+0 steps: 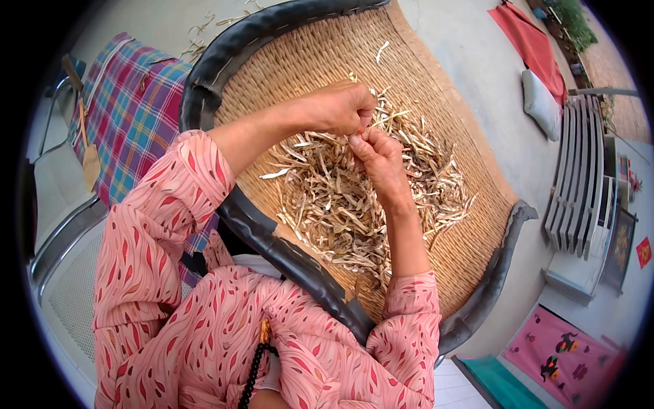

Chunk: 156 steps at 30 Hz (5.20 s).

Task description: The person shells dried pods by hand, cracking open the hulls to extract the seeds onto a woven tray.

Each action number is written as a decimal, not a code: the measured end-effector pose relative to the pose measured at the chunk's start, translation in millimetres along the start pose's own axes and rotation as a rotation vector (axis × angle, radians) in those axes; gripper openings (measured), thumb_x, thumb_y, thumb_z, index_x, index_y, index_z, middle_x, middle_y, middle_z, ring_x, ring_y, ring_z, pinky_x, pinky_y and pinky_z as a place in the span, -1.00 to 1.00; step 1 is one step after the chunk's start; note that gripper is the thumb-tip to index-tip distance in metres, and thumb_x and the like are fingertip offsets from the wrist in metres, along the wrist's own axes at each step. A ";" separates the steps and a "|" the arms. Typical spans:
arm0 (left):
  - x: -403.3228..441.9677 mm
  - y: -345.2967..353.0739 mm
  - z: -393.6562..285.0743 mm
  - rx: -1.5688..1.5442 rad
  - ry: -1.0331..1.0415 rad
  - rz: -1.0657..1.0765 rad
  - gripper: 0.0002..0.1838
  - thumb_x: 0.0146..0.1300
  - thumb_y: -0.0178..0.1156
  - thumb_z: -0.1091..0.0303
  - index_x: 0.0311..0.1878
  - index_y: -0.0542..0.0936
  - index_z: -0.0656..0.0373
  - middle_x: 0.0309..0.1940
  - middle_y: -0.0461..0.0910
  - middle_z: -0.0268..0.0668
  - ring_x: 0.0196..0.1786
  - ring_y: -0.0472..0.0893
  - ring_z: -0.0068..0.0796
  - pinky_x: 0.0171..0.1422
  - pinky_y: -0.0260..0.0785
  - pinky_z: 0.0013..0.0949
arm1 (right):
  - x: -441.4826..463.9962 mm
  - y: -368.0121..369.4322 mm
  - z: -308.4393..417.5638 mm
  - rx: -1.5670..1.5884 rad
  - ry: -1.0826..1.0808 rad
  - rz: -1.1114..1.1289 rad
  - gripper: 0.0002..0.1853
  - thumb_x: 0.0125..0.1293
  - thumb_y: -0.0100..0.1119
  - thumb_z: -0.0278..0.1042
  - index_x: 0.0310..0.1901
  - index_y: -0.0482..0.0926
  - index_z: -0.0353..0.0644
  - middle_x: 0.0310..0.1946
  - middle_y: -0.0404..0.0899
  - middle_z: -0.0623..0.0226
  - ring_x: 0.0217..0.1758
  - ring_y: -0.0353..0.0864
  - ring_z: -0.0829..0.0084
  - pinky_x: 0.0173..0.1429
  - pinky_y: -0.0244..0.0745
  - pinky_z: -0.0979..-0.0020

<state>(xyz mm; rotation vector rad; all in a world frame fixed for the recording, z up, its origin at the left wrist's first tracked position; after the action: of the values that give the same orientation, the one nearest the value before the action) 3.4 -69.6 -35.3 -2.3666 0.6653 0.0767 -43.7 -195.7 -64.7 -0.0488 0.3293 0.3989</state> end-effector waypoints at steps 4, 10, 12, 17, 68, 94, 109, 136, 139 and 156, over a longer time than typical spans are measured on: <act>-1.7 -10.1 -0.4 -0.014 0.005 -0.118 -0.88 -0.01 0.22 0.46 -0.57 0.51 0.28 -0.64 0.50 -0.29 -0.54 0.46 -0.51 -0.51 0.28 -0.34 | 9.4 6.7 5.2 0.148 0.001 -0.089 -0.88 0.23 0.09 -0.40 -0.30 0.51 -0.27 -0.47 0.57 0.36 -0.52 0.45 0.62 -0.42 0.32 0.64; -2.0 -44.0 4.9 -0.188 0.062 -0.498 -0.75 0.14 0.19 0.25 -0.49 0.54 0.26 -0.67 0.43 -0.33 -0.54 0.39 -0.59 -0.48 0.23 -0.36 | 27.2 36.2 11.4 -0.532 -0.301 -0.148 -0.87 0.13 -0.14 -0.59 -0.33 0.44 -0.33 -0.53 0.51 0.21 -0.52 0.46 0.45 -0.43 0.39 0.43; -0.6 -46.4 7.5 -0.214 0.064 -0.503 -0.74 0.12 0.19 0.25 -0.54 0.50 0.25 -0.68 0.43 -0.31 -0.53 0.42 -0.56 -0.46 0.27 -0.32 | 32.4 43.6 0.7 -0.934 -0.172 -0.073 -0.89 0.18 -0.05 -0.49 -0.32 0.45 -0.33 -0.45 0.49 0.06 -0.46 0.50 0.27 -0.33 0.44 0.23; 3.3 -41.4 5.4 -0.210 0.071 -0.516 -0.77 0.07 0.18 0.32 -0.56 0.50 0.28 -0.69 0.45 -0.28 -0.55 0.43 -0.53 -0.45 0.28 -0.29 | 40.2 53.7 -17.8 -1.390 -0.304 -0.052 -0.88 0.11 0.14 -0.40 -0.41 0.47 -0.27 -0.41 0.48 0.03 -0.44 0.51 0.14 -0.36 0.38 0.15; 1.5 -20.8 4.0 -0.485 0.055 -0.146 -0.78 0.10 0.25 0.44 -0.63 0.50 0.18 -0.71 0.38 -0.49 -0.59 0.32 -0.70 -0.53 0.17 -0.52 | -0.9 6.6 4.4 0.394 -0.032 -0.053 -0.86 0.29 0.15 -0.29 -0.26 0.51 -0.16 -0.63 0.43 0.61 -0.70 0.23 0.79 -0.66 0.05 0.71; 0.6 -22.5 3.0 -0.505 -0.032 -0.112 -0.90 -0.01 0.17 0.61 -0.54 0.52 0.19 -0.63 0.45 -0.44 -0.54 0.36 -0.67 -0.43 0.21 -0.51 | -2.4 -4.9 5.0 0.392 -0.041 -0.096 -0.93 0.32 0.02 -0.41 -0.28 0.41 -0.19 -0.55 0.51 0.38 -0.73 0.12 0.79 -0.68 0.01 0.72; 3.4 -22.9 7.9 -0.719 -0.052 -0.138 -0.84 0.16 0.23 0.45 -0.53 0.54 0.21 -0.66 0.48 -0.40 -0.59 0.42 -0.67 -0.49 0.27 -0.56 | -2.2 -3.2 3.5 0.443 -0.067 -0.051 -0.88 0.32 0.07 -0.35 -0.22 0.43 -0.21 -0.55 0.49 0.38 -0.72 0.13 0.78 -0.66 0.01 0.71; -3.3 -20.0 -4.1 -0.709 -0.105 -0.053 -0.87 0.08 0.28 0.48 -0.47 0.50 0.23 -0.60 0.51 -0.33 -0.51 0.59 -0.56 -0.47 0.51 -0.57 | 0.9 -5.6 6.4 0.546 -0.148 -0.238 -0.93 0.29 0.09 -0.39 -0.29 0.49 -0.18 -0.59 0.47 0.45 -0.72 0.17 0.77 -0.67 0.03 0.70; -1.4 -17.9 0.1 -0.719 -0.121 -0.070 -0.88 0.05 0.28 0.55 -0.43 0.50 0.25 -0.59 0.52 -0.33 -0.51 0.58 -0.56 -0.50 0.49 -0.57 | -2.1 1.1 13.3 0.433 -0.096 -0.237 -0.93 0.29 0.09 -0.39 -0.30 0.49 -0.17 -0.60 0.46 0.47 -0.72 0.17 0.79 -0.66 0.02 0.71; -10.1 -33.8 -6.9 -0.519 0.022 -0.215 -0.85 0.18 0.09 0.41 -0.34 0.50 0.35 -0.47 0.51 -0.26 -0.45 0.54 -0.55 -0.41 0.45 -0.53 | 1.8 -0.7 26.6 -0.183 -0.244 -0.128 -0.81 0.34 0.05 -0.29 -0.36 0.52 -0.20 -0.63 0.40 0.52 -0.61 0.27 0.73 -0.56 0.15 0.65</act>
<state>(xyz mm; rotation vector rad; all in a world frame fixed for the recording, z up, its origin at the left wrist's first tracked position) 10.1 -47.6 -7.7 -2.9270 0.4310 0.1440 -33.7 -192.7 -40.2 -0.1973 0.0481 0.3029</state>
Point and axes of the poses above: each hand's wrist, its own x-axis towards the middle knuckle, its own y-axis out of the palm, z = x × y, the point moved 4 cm from there along x, towards the middle knuckle
